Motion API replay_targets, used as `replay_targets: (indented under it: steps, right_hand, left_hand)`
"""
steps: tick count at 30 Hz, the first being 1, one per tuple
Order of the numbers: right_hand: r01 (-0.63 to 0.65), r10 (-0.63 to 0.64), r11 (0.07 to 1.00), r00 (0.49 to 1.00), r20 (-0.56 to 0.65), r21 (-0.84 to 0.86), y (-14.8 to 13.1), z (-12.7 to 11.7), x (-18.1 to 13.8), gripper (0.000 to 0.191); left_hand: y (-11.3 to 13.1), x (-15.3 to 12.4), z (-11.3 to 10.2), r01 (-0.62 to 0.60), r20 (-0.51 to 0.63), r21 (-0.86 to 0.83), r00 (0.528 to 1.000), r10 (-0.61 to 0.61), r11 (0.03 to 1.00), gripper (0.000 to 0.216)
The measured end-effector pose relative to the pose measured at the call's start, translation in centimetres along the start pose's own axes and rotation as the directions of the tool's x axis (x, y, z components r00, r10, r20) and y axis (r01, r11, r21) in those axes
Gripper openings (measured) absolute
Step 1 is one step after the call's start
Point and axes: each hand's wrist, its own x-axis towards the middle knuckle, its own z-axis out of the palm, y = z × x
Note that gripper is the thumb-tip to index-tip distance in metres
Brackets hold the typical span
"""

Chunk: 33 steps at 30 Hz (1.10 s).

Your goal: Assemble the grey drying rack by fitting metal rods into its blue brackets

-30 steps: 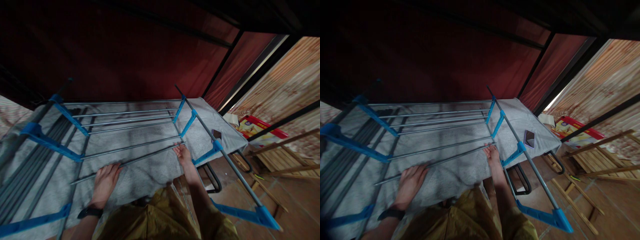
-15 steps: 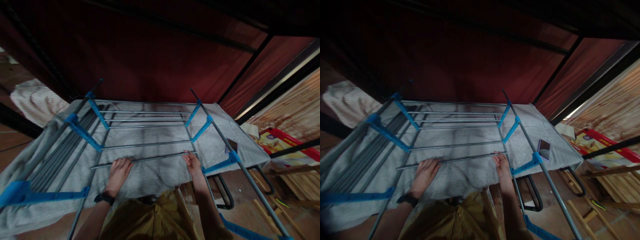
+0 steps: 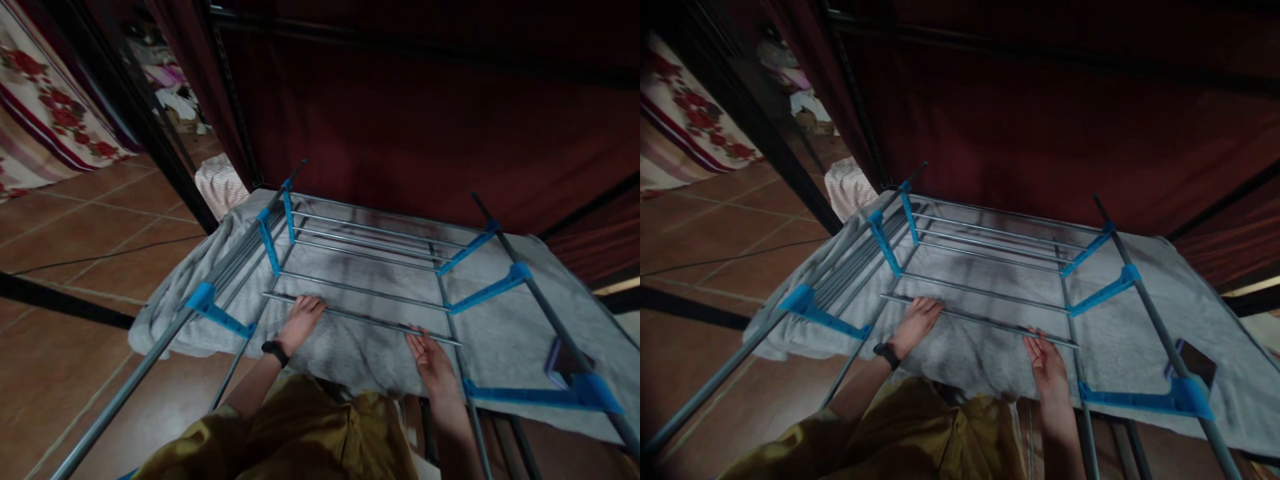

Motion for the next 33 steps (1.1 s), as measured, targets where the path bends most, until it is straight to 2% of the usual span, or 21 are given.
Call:
replay_targets:
  steps: [3, 5, 11, 17, 25, 33]
  right_hand:
    - [-0.116, 0.116, 0.993, 0.993, 0.022, 0.014, 0.4, 0.9, -0.3, 0.015]
    - [-0.147, 0.146, 0.989, 0.989, 0.038, 0.025, 0.6, 1.5, -0.5, 0.015]
    - [-0.105, 0.104, 0.994, 0.994, 0.033, 0.038, 0.6, 2.3, -0.9, 0.014]
    - [-0.057, 0.057, 0.998, 0.998, -0.015, 0.04, 0.3, 1.8, 0.1, 0.014]
    - [-0.135, 0.139, 0.989, 0.989, -0.052, 0.066, 0.8, 1.5, 0.4, 0.018]
    - [-0.117, 0.12, 0.99, 0.992, -0.04, 0.08, 0.5, 2.4, -0.2, 0.019]
  left_hand:
    - [0.3, 0.3, -0.2, -0.024, 0.006, -0.001, 1.0, 0.024, 1.0, 0.029]
    - [0.6, 0.4, -0.3, -0.034, 0.01, 0.015, 0.999, 0.033, 0.999, 0.028]
    - [0.6, 0.2, 0.0, -0.047, 0.009, 0.056, 0.999, 0.046, 0.997, 0.029]
    - [-0.5, 0.0, 0.3, -0.016, 0.018, 0.068, 1.0, 0.014, 0.998, 0.028]
    - [-1.0, -0.3, 0.3, -0.003, 0.008, 0.098, 1.0, 0.002, 0.995, 0.032]
    - [-1.0, -0.5, 0.1, -0.027, 0.048, 0.174, 0.999, 0.019, 0.984, 0.037]
